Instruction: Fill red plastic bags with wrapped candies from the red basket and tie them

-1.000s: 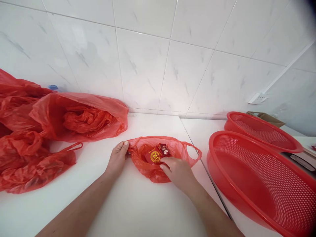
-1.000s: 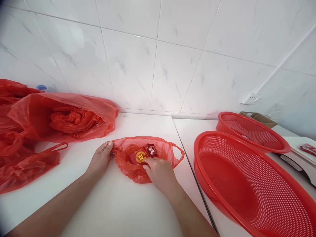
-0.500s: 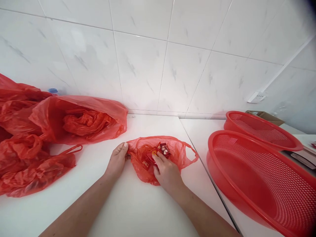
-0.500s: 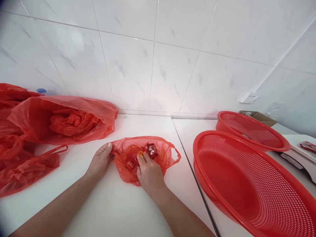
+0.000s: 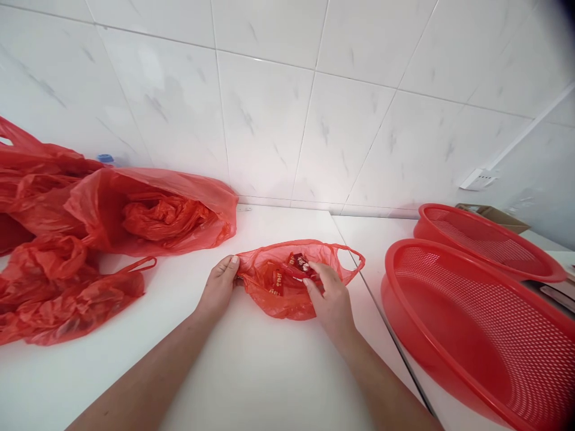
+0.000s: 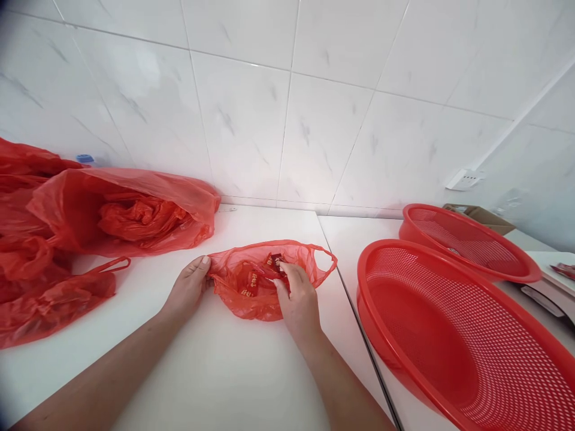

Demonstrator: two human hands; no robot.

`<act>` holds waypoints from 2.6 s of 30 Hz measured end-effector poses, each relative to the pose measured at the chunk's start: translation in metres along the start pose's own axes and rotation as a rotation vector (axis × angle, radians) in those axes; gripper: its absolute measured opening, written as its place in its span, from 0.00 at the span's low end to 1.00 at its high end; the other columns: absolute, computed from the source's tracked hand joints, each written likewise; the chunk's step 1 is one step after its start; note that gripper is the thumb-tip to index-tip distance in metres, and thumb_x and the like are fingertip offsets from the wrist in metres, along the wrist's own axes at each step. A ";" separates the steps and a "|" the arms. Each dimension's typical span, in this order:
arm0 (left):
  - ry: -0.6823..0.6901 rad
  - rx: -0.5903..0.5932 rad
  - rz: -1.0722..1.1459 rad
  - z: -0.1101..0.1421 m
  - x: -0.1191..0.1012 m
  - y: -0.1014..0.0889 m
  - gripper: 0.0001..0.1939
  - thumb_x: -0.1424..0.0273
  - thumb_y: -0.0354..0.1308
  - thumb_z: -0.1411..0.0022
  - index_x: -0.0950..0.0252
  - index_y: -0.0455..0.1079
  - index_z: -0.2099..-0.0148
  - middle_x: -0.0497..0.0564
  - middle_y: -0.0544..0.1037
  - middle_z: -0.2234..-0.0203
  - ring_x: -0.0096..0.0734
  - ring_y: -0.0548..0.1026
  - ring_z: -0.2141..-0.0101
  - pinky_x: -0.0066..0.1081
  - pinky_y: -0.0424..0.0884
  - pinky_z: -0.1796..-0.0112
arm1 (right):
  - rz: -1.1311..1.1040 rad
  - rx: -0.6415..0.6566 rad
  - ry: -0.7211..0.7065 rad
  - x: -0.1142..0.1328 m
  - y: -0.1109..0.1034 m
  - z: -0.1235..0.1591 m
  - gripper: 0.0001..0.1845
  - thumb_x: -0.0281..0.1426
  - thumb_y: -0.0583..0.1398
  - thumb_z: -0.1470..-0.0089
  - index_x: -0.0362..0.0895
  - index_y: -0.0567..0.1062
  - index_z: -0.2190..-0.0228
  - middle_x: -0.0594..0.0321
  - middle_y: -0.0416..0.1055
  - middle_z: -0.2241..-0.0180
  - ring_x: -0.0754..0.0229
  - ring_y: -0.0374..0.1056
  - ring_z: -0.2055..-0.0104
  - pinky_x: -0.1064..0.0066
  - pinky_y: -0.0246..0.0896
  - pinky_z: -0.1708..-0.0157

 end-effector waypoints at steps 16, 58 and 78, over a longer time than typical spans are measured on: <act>-0.003 0.001 -0.028 0.000 0.001 -0.001 0.18 0.53 0.51 0.43 0.63 0.64 0.72 0.47 0.71 0.77 0.25 0.64 0.79 0.26 0.63 0.75 | 0.064 -0.098 -0.087 -0.004 -0.008 -0.006 0.17 0.29 0.52 0.44 0.49 0.68 0.53 0.59 0.63 0.49 0.58 0.59 0.46 0.61 0.58 0.46; 0.316 -0.144 0.125 -0.024 -0.106 0.023 0.13 0.69 0.64 0.54 0.65 0.67 0.65 0.45 0.72 0.74 0.21 0.69 0.76 0.23 0.66 0.74 | -0.623 -0.361 0.382 -0.032 -0.044 -0.019 0.09 0.34 0.60 0.55 0.44 0.72 0.70 0.65 0.69 0.73 0.65 0.63 0.71 0.75 0.58 0.73; 0.370 -0.004 -0.041 -0.004 -0.123 -0.004 0.19 0.62 0.60 0.48 0.61 0.67 0.54 0.50 0.71 0.64 0.28 0.71 0.67 0.28 0.69 0.67 | -0.976 -0.082 0.272 -0.051 -0.048 -0.030 0.38 0.38 0.69 0.63 0.56 0.63 0.49 0.61 0.62 0.48 0.57 0.58 0.45 0.63 0.59 0.51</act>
Point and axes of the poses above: each hand's wrist, its own z-axis away from the middle knuckle, its own y-axis out of the palm, x = y × z, the point moved 3 cm from there along -z, towards the middle knuckle
